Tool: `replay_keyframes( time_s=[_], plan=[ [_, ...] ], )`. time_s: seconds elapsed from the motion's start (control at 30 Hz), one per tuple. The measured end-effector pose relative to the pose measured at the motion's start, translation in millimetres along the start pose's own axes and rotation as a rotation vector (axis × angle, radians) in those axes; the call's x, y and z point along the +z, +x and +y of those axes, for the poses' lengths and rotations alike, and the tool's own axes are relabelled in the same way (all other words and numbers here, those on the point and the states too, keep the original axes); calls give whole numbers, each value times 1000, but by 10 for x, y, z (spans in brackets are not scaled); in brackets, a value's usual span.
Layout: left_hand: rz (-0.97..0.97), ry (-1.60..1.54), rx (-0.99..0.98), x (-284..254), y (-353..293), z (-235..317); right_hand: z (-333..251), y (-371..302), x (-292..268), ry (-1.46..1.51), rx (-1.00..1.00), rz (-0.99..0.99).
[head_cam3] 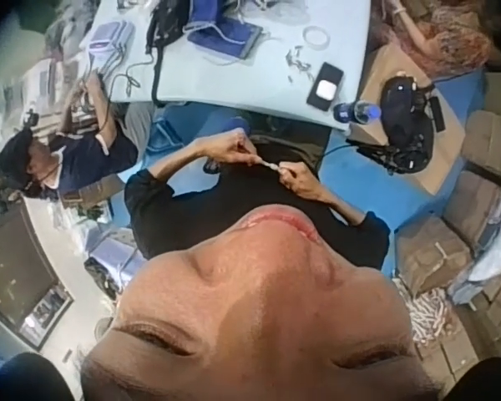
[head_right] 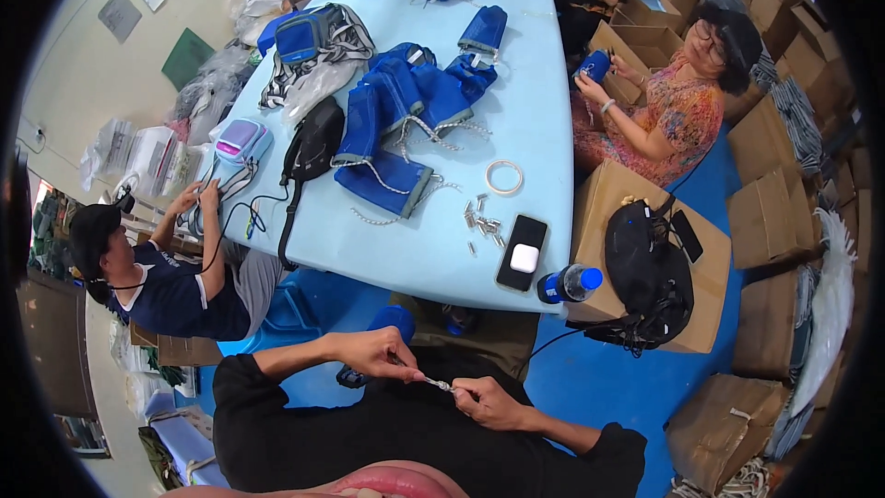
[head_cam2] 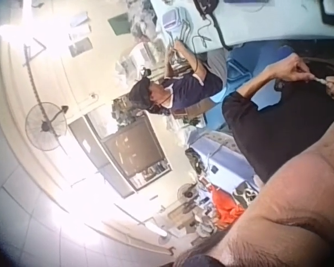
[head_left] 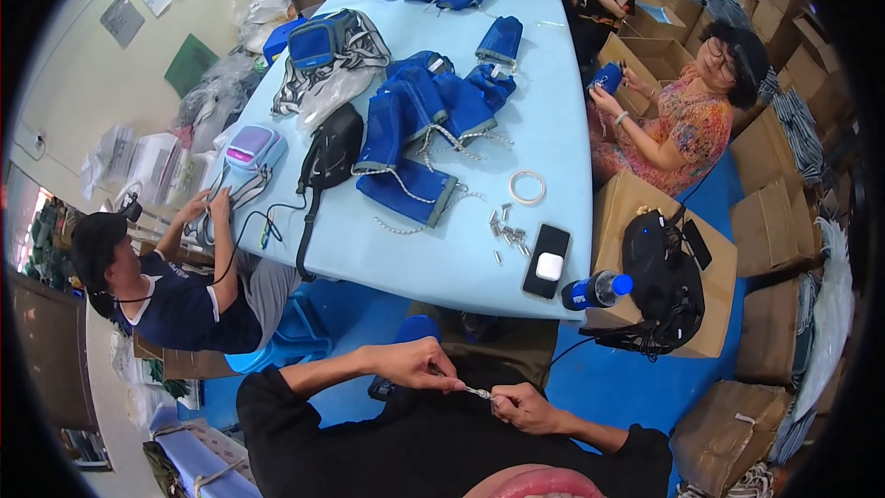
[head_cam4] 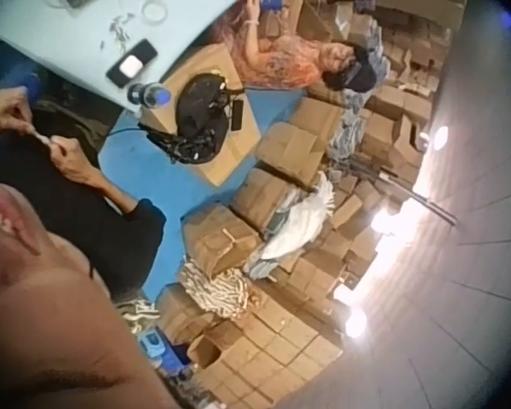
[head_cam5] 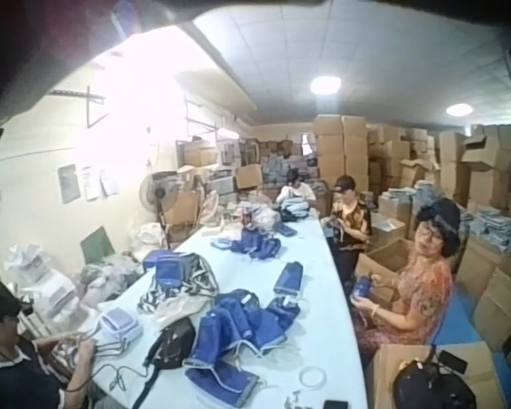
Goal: Assembling hardware and attaching tags to leather strap components in a workshop.
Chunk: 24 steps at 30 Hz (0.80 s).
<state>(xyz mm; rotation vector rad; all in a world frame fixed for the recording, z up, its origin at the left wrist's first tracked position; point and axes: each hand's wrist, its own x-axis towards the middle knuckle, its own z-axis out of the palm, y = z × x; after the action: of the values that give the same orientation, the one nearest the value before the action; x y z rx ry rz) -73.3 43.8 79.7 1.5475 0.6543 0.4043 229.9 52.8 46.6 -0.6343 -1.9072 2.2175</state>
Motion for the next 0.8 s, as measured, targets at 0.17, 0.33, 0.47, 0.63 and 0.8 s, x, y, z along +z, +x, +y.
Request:
replay_keyframes(
  time_s=[0.17,0.33,0.47,0.63,0.8],
  plan=[
    [25,82,-91,25,72,-74,20,174,-57,69,56,47],
    [16,151,-72,33,177,-35,-120,303,-43,11,24,-62],
    [-4,241,-97,20,181,-71,24,287,-44,93,63,-44],
    [-32,255,-56,90,125,-69,-83,137,-111,-76,37,-79],
    [-41,310,7,165,133,-48,1,-15,-114,-170,-14,-90]
  ],
)
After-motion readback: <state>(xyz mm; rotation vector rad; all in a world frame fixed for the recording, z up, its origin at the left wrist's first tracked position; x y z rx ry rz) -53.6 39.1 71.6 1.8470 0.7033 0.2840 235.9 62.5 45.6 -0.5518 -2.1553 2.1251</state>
